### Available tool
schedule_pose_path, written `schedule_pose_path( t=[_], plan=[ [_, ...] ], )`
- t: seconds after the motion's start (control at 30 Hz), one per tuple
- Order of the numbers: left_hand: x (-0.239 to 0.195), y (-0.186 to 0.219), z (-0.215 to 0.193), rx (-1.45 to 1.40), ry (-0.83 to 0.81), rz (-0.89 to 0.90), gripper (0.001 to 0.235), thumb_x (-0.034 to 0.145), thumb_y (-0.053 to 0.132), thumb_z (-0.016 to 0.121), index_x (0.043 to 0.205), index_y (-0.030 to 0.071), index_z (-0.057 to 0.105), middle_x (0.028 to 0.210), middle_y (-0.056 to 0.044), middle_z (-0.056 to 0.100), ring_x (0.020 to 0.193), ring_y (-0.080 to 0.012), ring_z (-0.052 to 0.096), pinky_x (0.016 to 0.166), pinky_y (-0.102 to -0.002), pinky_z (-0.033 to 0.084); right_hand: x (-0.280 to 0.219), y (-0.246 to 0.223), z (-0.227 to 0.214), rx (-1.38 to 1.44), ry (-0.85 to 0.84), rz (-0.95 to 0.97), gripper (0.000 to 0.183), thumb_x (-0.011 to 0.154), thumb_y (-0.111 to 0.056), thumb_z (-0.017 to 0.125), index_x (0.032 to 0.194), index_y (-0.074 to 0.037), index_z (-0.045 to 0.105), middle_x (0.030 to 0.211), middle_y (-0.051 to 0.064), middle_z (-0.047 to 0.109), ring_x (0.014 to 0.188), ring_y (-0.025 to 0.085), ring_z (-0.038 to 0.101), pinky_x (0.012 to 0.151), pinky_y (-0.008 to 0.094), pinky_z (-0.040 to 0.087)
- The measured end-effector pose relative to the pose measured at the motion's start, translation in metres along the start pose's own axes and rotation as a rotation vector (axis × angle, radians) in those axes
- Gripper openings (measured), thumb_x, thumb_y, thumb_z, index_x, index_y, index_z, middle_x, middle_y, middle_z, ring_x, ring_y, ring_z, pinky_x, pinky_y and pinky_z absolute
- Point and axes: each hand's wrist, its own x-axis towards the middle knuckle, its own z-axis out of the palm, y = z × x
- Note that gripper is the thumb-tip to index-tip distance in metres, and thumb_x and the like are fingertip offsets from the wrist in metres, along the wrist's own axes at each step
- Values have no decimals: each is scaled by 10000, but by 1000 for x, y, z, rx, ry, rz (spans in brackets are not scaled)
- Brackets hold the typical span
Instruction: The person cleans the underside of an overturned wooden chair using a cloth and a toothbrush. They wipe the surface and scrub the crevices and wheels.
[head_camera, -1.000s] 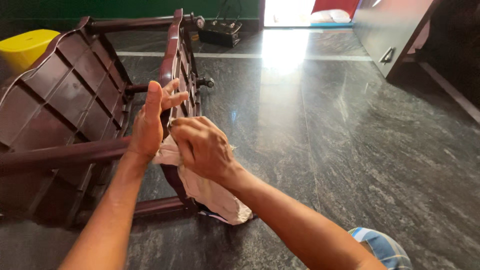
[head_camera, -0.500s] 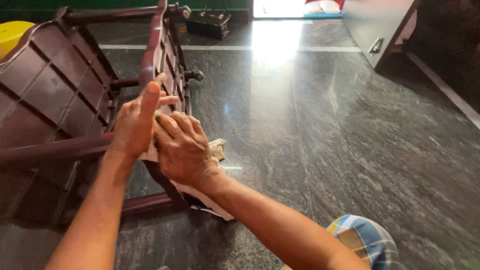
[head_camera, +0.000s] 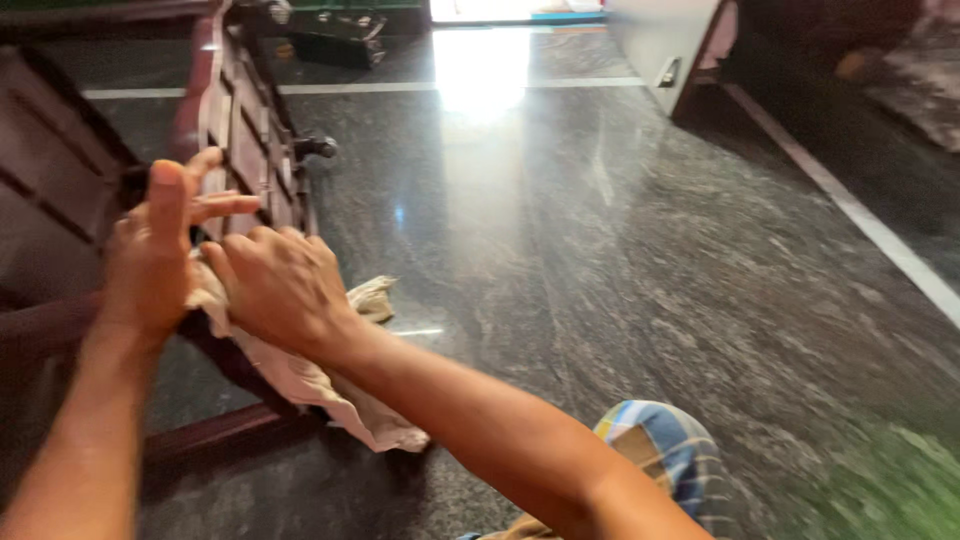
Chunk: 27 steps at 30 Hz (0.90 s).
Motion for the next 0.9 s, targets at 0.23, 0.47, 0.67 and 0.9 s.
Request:
schedule_pose_path(
  t=[0.23, 0.47, 0.67, 0.9],
  plan=[
    [0, -6, -1, 8, 13, 129, 1033, 964, 837, 119, 1533, 76, 525, 1197, -96, 769, 1032, -100, 550, 876, -269, 383, 8, -6, -2, -79, -34, -4, 244, 919, -279, 598, 807, -110, 734, 891, 120, 744, 894, 310, 735, 860, 465, 561],
    [0, 7, -2, -34, 15, 80, 1046, 946, 833, 105, 1537, 65, 496, 1224, -89, 769, 1289, -169, 542, 1086, -304, 317, 9, -21, -19, -26, -162, 133, 287, 970, -275, 572, 936, -55, 754, 947, 170, 756, 913, 339, 727, 872, 502, 527],
    [3, -4, -7, -63, 3, 51, 1031, 922, 817, 101, 1554, 73, 430, 1198, -100, 779, 1392, -205, 556, 1163, -331, 292, -22, -29, -34, 97, 483, -423, 232, 914, -60, 531, 1054, 45, 684, 1087, 221, 729, 1025, 381, 703, 961, 515, 518],
    [1, -10, -4, -46, 3, 64, 986, 961, 820, 97, 1557, 117, 447, 1322, -181, 754, 1391, -244, 597, 1163, -360, 350, 50, 23, 1, -56, -354, -49, 304, 946, -263, 582, 795, -50, 737, 823, 184, 726, 782, 364, 723, 747, 487, 572]
  ],
)
